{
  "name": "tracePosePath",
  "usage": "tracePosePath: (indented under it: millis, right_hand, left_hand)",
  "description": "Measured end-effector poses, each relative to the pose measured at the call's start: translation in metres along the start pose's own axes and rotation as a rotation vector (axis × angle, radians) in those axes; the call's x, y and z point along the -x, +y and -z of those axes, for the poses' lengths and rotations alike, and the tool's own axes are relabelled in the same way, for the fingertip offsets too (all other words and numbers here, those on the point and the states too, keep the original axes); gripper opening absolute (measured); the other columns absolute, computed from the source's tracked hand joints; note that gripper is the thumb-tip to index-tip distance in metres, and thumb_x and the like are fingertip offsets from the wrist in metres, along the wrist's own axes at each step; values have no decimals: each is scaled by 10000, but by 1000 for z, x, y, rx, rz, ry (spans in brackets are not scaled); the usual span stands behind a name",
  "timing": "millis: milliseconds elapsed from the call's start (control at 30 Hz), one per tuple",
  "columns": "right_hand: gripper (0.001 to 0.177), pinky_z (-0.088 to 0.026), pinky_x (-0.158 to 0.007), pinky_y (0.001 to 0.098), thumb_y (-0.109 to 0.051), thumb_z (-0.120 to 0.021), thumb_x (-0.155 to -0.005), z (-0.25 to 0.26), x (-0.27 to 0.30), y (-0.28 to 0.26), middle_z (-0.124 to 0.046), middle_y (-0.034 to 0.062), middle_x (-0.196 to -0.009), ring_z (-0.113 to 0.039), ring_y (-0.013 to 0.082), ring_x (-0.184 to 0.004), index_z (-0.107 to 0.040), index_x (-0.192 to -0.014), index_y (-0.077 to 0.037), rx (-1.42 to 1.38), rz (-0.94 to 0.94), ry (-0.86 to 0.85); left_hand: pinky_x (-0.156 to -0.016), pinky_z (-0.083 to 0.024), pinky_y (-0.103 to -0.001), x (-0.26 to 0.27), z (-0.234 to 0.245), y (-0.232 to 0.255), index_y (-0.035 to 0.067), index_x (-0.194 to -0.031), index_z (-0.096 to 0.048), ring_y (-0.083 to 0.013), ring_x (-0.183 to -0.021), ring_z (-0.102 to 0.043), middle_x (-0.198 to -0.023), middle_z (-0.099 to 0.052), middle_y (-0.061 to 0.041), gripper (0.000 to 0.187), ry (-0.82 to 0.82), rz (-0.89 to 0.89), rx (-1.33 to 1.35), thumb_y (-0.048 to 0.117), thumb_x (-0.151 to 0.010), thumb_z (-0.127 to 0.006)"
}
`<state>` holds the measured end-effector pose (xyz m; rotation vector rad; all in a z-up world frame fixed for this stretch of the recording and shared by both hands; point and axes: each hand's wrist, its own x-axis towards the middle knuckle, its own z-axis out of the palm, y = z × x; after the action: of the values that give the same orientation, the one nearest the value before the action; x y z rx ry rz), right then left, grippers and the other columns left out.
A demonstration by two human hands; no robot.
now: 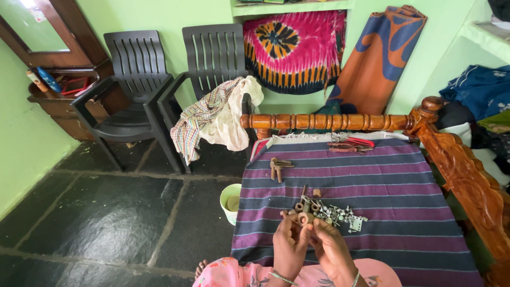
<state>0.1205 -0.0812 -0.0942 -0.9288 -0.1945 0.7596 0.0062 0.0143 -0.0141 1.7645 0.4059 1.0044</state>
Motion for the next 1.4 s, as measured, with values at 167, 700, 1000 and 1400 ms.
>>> tracePosePath:
  millis: [167,700,1000,1400]
  right_hand:
    - [275,-468,-827,271,-260,-644,-963,-14,7,-1,-736,7,-915,-619,89,-876,-740,-992,-4,187,164,-1]
    - [155,-463,-893,406,-71,-750,-754,-68,40,-40,-618,95,-1112,-588,290,-1033,-722,-906,-60,1336,1102,65]
    - [175,-552,-868,310,-49,-711,-908,-22,8,-15,-715,112,-1215,-690,161,-1013,-753,-1053,40,604,560,-45]
    - [207,-519,-788,294,-117,-747,-926,16,-8,-12,-729,59,-942,-644,124,-872,-739,-1064,37,299,293,-37]
  left_hand:
    - [-678,-544,-324,3,-6,-13,-2,-1077,-653,-212,-775,-674,-890,-696,-104,208,-8,-6,172,172,-973,-700]
    - [-372,-283,-226,0,-10,-57,107,-918,-596,-48,-436,-376,-619,-459,47,365,-248,824,968,432,-1048,-492]
    - [-421,-332,-207,-4,-2,-34,106,-1074,-655,-35,-487,-416,-700,-456,50,226,-343,697,951,320,-1012,-618]
    - [-442,-371,-234,8,-25,-68,53,-1002,-585,-55,-497,-432,-712,-468,25,153,-371,729,809,194,-1036,-631]
